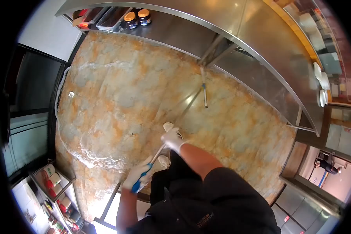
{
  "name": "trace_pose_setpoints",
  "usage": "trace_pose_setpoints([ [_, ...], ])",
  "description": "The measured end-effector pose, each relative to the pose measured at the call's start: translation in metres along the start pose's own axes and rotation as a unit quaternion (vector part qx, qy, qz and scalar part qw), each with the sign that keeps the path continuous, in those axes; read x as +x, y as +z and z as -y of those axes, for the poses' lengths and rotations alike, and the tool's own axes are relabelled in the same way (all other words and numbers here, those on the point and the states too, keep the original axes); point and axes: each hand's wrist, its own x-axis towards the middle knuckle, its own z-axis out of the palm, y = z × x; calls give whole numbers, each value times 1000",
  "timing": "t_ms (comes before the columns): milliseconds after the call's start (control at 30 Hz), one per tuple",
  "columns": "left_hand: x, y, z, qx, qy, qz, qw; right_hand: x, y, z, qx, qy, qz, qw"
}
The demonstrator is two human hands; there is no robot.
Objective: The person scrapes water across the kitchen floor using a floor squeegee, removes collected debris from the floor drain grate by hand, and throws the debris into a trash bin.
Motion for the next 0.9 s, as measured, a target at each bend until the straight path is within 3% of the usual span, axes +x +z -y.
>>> trace_pose_setpoints([
  [67, -56, -20, 4, -63, -4, -105, 992, 12, 56, 44, -253, -128, 75, 956],
  [167, -136, -23, 44, -73, 0, -258, 963, 17, 175, 109, -438, -192, 176, 860],
  [233, -173, -2, 76, -189, 23, -316, 929, -8, 237, 138, -453, -274, 209, 823],
  [300, -189, 17, 129, -221, 70, -422, 876, -47, 227, 181, -374, -394, 291, 788],
  [367, -188, 38, 141, -208, 66, -479, 850, -73, 205, 229, -454, -437, 347, 695],
  [467, -193, 46, 126, -172, 55, -489, 854, -87, 240, 239, -502, -524, 352, 591],
  [500, -200, 40, 116, -149, 51, -473, 867, -81, 243, 234, -379, -376, 409, 740],
  [533, -206, 33, 105, -126, 50, -452, 882, -75, 244, 230, -207, -229, 418, 855],
  [567, -210, 24, 86, -106, 54, -419, 900, -59, 237, 217, -57, -86, 385, 917],
  [600, -208, 8, 62, -88, 67, -369, 923, -44, 231, 204, 118, 36, 310, 943],
  [633, -198, -9, 35, -80, 90, -312, 942, 0, 205, 190, 297, 43, 313, 901],
  [667, -182, -32, 7, -78, 123, -258, 955, 43, 178, 178, 464, 53, 321, 824],
  [700, -158, -58, -22, -100, 171, -183, 963, 93, 149, 170, 490, 71, 313, 810],
  [800, -83, -111, -128, -116, 171, -100, 973, 239, 59, 161, 347, 180, 236, 890],
  [833, -77, -130, -143, -130, 170, -110, 970, 253, 44, 209, 264, 265, 117, 920],
  [867, -75, -149, -154, -147, 171, -119, 967, 272, 46, 228, 226, 264, 90, 933],
  [900, -79, -162, -157, -168, 166, -129, 963, 295, 71, 216, 217, 266, 157, 926],
])
